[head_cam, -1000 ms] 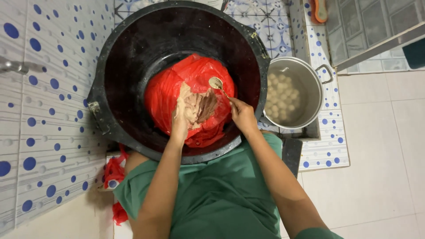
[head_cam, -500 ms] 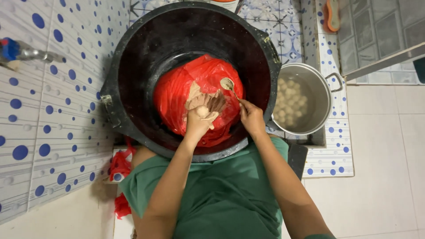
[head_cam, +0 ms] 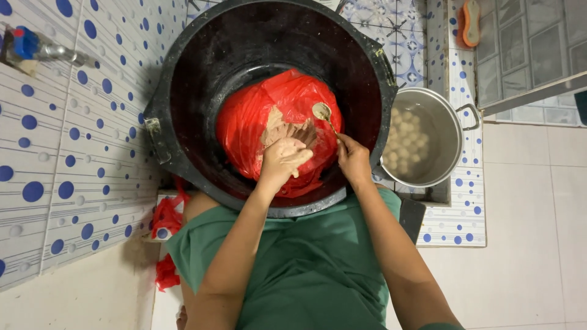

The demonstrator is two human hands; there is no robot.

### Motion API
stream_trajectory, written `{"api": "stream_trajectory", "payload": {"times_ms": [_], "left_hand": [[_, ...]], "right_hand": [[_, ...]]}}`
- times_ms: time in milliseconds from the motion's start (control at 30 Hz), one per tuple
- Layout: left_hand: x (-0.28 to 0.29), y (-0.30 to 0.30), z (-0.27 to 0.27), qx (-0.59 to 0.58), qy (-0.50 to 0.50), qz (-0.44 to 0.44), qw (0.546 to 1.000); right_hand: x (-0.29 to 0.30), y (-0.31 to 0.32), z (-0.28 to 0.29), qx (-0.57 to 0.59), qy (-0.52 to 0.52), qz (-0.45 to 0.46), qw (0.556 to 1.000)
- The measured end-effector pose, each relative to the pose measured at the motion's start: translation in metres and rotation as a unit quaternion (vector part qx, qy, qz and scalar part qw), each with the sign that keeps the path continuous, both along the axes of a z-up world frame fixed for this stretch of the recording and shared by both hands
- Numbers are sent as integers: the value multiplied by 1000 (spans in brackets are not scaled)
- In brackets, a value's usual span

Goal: The person is manually forming small balls from a food paste in a red bag and dropping them into a pot of water using a spoon.

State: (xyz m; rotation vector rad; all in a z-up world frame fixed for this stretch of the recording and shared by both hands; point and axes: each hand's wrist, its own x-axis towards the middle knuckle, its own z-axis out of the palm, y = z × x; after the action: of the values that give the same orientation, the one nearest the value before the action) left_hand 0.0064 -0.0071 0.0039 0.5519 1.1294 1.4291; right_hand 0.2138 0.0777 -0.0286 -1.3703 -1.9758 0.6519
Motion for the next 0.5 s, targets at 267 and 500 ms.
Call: {"api": "stream_trajectory", "payload": {"times_ms": [267,500], "left_hand": [[6,4,-40,26,94,10,995],[12,11,-55,54,51,7,997]], "right_hand": [[0,0,-5,-17,9,-17,1000],[4,3,-14,-17,13,-10,1000]]}}
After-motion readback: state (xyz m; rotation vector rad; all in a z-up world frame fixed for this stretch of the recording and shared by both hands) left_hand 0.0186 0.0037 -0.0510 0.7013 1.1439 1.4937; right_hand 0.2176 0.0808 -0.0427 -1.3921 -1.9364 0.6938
